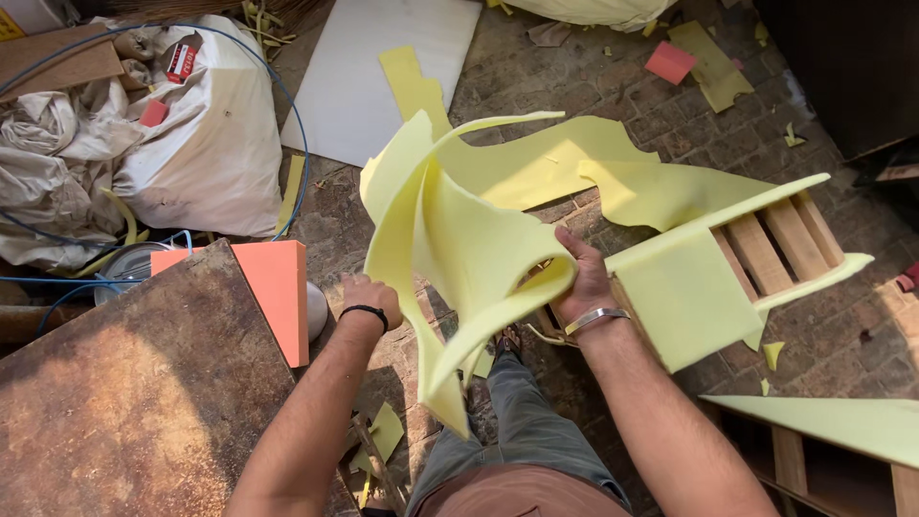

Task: The person applies adhesive to a wooden chair frame using a spray gun, then places and trims yellow foam pieces to fit the seat and backrest. The person repeats this process for multiple sections of the chair.

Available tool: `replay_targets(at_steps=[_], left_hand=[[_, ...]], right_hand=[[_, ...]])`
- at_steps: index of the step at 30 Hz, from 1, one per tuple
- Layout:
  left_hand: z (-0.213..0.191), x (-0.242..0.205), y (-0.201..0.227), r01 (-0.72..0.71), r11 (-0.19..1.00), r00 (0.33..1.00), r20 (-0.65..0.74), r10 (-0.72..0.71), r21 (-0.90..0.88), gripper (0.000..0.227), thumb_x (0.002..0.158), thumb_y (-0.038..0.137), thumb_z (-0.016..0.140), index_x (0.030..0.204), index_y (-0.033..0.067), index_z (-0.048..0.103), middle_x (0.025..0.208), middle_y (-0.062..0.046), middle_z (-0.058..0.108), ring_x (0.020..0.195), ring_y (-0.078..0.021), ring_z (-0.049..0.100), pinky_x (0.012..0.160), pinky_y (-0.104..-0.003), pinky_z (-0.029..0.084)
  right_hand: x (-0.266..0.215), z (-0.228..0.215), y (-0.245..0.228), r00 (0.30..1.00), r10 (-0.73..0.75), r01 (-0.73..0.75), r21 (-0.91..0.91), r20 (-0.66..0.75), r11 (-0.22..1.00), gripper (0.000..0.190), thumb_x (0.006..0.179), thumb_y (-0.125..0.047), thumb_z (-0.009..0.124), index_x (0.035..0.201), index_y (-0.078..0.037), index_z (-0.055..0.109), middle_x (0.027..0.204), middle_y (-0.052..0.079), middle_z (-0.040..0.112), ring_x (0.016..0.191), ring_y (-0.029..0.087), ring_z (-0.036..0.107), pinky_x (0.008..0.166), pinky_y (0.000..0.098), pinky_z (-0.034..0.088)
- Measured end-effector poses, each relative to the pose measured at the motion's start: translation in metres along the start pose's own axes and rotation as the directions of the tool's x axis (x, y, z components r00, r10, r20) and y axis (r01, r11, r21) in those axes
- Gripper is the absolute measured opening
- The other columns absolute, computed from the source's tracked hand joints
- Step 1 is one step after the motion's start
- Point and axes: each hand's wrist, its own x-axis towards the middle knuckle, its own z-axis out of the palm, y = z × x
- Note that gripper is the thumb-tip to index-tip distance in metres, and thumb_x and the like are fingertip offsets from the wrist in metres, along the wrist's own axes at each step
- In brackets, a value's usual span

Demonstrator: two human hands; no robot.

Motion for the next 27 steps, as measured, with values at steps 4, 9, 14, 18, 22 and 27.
replay_targets(at_steps=[4,9,14,18,22,27], left_hand=[[0.032,-0.018,-0.048,-0.068,0.987,0.995,0.061,0.077,-0.144,0.058,0.087,0.017,0.059,0.145,0.0275,0.064,0.15,-0.007,0.06,0.147,-0.0296,0.046,0.126,-0.053,0.03],[0.056,-0.063,-0.015,-0.363,0.668,0.881,-0.006,0.473,-0.65,0.127,0.066,0.047,0.092,0.163,0.0215,0.015,0.166,-0.011,0.023,0.152,-0.0271,0.026,0.123,-0.048,0.024],[0.077,-0.114,0.047,-0.694,0.446,0.71,-0.437,0.551,-0.565,0.109,0.061,0.034,0.093,0.152,0.0145,0.038,0.153,-0.015,0.047,0.138,-0.0305,0.045,0.113,-0.044,0.039],[0.045,-0.106,0.034,-0.35,0.787,0.923,-0.33,0.198,-0.507,0.022,0.091,0.028,0.076,0.112,0.02,0.075,0.093,-0.007,0.078,0.081,-0.0237,0.075,0.078,-0.041,0.06],[-0.013,-0.104,0.016,-0.463,0.849,0.871,-0.311,0.381,-0.256,0.019,0.085,0.027,0.078,0.104,0.0216,0.08,0.093,-0.002,0.079,0.08,-0.0186,0.073,0.077,-0.037,0.059],[-0.068,-0.142,0.114,-0.666,0.739,0.735,-0.084,0.673,0.1,0.021,0.081,0.027,0.082,0.102,0.0243,0.081,0.089,-0.002,0.078,0.079,-0.0196,0.072,0.077,-0.037,0.058]], right_hand=[[-0.064,-0.005,0.015,0.997,-0.076,0.077,0.052,-0.014,0.996,0.059,0.087,-0.037,0.07,0.132,0.0,0.061,0.122,0.015,0.069,0.115,0.031,0.064,0.106,0.0459,0.049],[-0.115,-0.031,0.044,0.974,-0.216,0.222,0.098,-0.067,0.97,0.054,0.092,-0.035,0.067,0.132,0.001,0.06,0.125,0.016,0.067,0.12,0.031,0.063,0.11,0.0465,0.048],[-0.143,-0.077,0.057,0.954,-0.242,0.275,0.197,-0.177,0.941,0.038,0.101,-0.028,0.063,0.124,0.001,0.062,0.119,0.016,0.068,0.114,0.03,0.065,0.108,0.0458,0.051],[-0.167,-0.112,0.062,0.961,-0.093,0.129,0.126,-0.259,0.984,0.036,0.095,-0.023,0.059,0.115,0.007,0.062,0.108,0.019,0.07,0.103,0.033,0.069,0.101,0.0478,0.057],[-0.211,-0.137,0.054,0.921,-0.11,-0.143,-0.586,-0.374,0.797,0.036,0.093,-0.022,0.066,0.118,0.003,0.067,0.109,0.018,0.073,0.106,0.032,0.07,0.098,0.049,0.056],[-0.276,-0.123,0.042,0.821,-0.553,-0.132,-0.897,0.139,-0.422,0.07,0.068,-0.026,0.087,0.131,-0.006,0.064,0.135,0.021,0.061,0.115,0.04,0.064,0.086,0.0514,0.053]])
